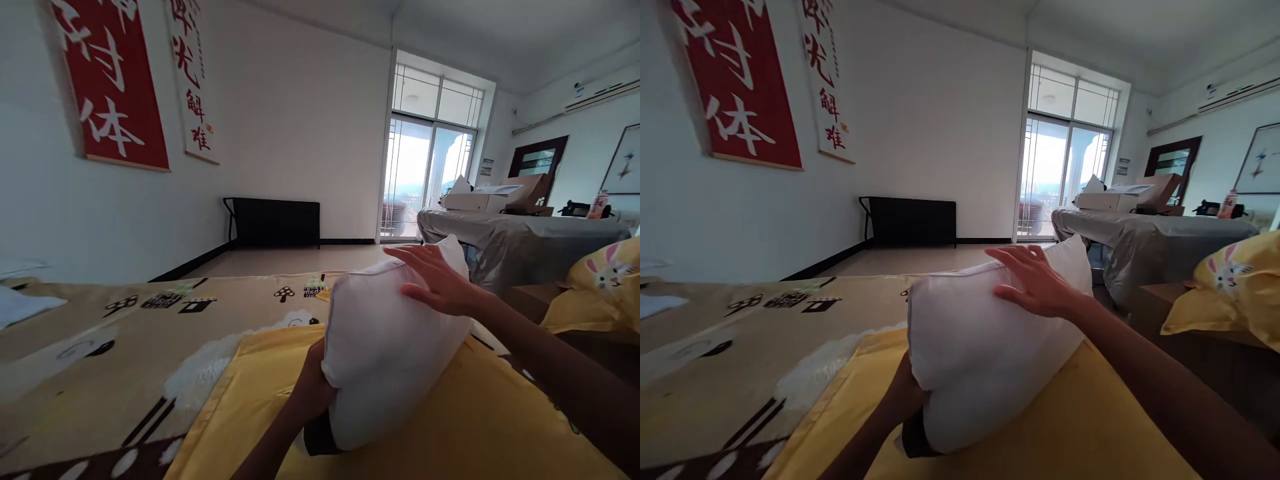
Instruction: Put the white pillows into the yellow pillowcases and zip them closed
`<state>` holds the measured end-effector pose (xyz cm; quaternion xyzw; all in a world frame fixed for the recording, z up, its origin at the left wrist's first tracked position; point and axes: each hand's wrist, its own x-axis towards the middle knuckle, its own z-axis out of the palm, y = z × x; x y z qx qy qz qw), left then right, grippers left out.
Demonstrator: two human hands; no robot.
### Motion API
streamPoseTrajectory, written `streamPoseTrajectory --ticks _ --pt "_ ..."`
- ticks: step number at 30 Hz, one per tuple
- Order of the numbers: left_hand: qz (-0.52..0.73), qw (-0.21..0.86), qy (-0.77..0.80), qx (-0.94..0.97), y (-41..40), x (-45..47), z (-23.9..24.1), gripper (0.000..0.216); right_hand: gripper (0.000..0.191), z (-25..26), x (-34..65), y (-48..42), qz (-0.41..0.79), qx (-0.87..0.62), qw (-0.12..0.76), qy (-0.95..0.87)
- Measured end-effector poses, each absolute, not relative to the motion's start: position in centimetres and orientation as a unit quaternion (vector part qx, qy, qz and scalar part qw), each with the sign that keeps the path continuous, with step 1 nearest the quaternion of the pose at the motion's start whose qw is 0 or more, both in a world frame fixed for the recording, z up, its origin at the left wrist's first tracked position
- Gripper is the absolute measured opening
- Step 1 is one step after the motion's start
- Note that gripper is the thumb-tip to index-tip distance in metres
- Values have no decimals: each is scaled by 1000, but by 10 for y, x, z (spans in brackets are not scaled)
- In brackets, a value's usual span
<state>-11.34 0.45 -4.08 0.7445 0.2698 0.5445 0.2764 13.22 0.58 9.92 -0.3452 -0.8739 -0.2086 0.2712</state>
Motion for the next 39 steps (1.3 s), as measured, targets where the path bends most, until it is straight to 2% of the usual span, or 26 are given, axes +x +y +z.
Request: streamPoseTrajectory --ticks 3,7,11,14,16,21,26,29,34,39 --pt "527 275 269 758 10 -124 -40 9 57 120 81 28 -101 -316 249 -910" --pt "541 290 324 720 46 -144 -60 20 64 102 58 53 -28 -333 198 -921" --pt "560 269 364 694 83 -168 -85 45 62 54 57 49 -105 -303 189 -928" --pt "526 309 395 687 95 -179 -98 43 88 8 57 28 -186 -292 161 -924" --pt "497 337 396 694 99 -182 -106 38 98 -24 57 15 -236 -282 126 -921" --pt "448 373 378 719 107 -189 -122 41 77 -85 60 -1 -348 -285 89 -888" --pt "425 435 351 712 114 -198 -133 46 52 -110 55 7 -423 -293 109 -850" --pt "409 446 340 720 115 -203 -133 48 48 -118 52 16 -432 -298 136 -840" --pt "402 396 338 753 115 -202 -127 50 47 -122 53 32 -419 -314 187 -831" --pt "426 357 343 757 111 -193 -116 62 36 -119 59 49 -436 -274 245 -821"
